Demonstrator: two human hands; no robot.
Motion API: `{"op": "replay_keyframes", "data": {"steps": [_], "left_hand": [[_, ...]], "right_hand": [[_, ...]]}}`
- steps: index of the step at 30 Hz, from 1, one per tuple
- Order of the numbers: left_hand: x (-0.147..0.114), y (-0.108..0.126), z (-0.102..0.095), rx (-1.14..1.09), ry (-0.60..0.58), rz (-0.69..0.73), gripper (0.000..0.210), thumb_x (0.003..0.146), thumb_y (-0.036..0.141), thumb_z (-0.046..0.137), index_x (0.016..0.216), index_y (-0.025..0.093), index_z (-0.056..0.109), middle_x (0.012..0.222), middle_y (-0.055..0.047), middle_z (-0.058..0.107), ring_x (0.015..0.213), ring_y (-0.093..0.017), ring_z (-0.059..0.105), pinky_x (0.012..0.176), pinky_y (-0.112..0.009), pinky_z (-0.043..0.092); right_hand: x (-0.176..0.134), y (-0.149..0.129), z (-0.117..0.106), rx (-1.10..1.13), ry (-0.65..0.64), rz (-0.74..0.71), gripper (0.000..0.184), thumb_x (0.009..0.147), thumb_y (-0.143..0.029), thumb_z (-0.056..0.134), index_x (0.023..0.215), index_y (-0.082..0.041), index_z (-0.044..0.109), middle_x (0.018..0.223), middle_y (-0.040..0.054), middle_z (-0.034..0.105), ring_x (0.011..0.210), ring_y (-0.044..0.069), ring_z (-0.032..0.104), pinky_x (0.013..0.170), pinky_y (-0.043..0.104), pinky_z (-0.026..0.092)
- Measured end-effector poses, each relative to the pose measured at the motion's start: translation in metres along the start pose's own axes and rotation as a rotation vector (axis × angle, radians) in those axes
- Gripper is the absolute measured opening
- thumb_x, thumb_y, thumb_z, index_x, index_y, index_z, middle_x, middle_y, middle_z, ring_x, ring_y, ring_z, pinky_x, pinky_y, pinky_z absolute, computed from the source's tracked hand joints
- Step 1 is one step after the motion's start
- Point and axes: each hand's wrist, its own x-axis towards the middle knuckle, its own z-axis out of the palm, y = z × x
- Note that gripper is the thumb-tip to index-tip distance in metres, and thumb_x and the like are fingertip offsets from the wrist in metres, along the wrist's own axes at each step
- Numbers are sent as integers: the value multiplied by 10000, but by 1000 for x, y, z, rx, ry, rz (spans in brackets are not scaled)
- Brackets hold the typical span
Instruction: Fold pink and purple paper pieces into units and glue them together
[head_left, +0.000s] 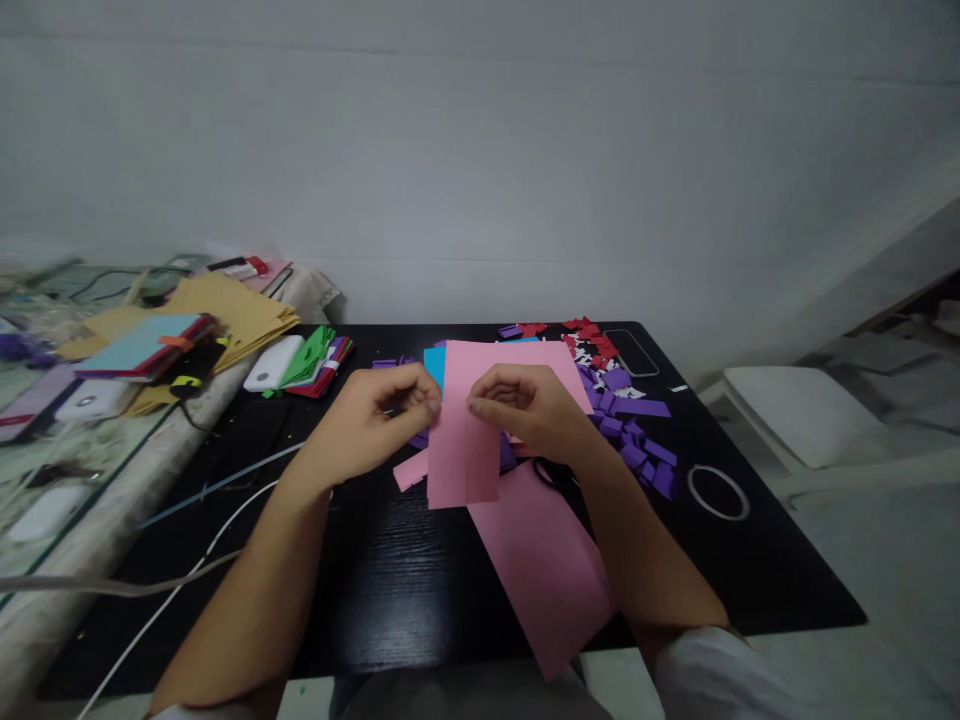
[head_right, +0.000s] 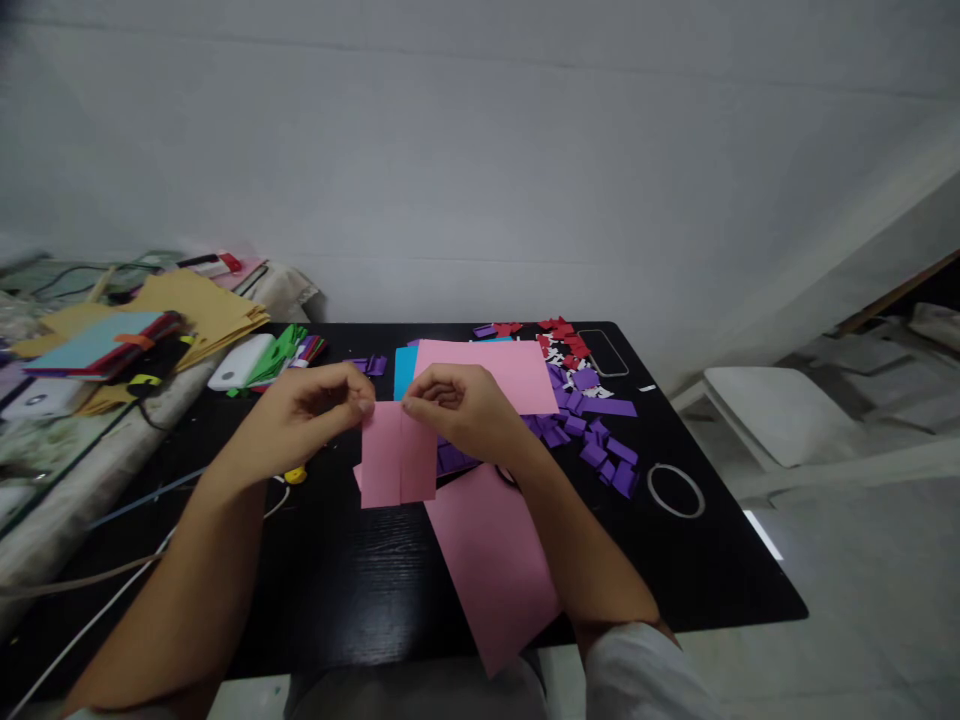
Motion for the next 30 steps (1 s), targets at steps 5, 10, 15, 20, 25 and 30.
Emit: {"op": "replay_keyframes", "data": {"steps": [5,10,15,20,25,30], "left_hand": [[0,1,4,-5,-18,-8,129,936,253,630,839,181,677,737,9,654,676,-123,581,634,-241,435],[2,3,8,6,-22,40,155,944,266,620,826,183,675,733,7,643,683,-124,550,638,-249,419],[2,2,9,7,-9,44,134,927,243,617,823,184,678,735,0,662,683,-132,567,635,-253,426],[2,-1,11,16,-41,58,105,944,233,633,873,192,698,772,13,692,709,-123,588,655,-241,433],[2,-2,11,38,-54,84,107,934,224,637,849,186,690,762,15,688,709,-124,592,668,-242,440],[2,1,5,26,35,59,130,906,251,645,803,181,682,724,6,656,672,-129,565,614,-240,421]], "right_hand": [[0,1,3,24,7,0,184,817,-353,810,829,-183,740,765,4,695,705,133,617,662,272,493],[1,2,6,60,-21,15,189,802,-347,828,839,-183,741,786,7,709,731,135,637,697,277,510],[0,2,4,62,-11,27,202,793,-359,830,832,-187,731,759,-2,693,709,136,626,680,279,511],[0,2,6,19,-29,-2,173,808,-334,808,843,-184,728,779,5,698,723,136,629,685,277,504],[-1,0,6,-28,-45,-30,83,809,-259,759,821,-186,721,740,-12,680,677,119,598,653,261,493],[-1,-3,-8,-31,-12,13,40,775,-215,724,764,-186,697,686,-15,679,628,117,607,589,252,477]]}}
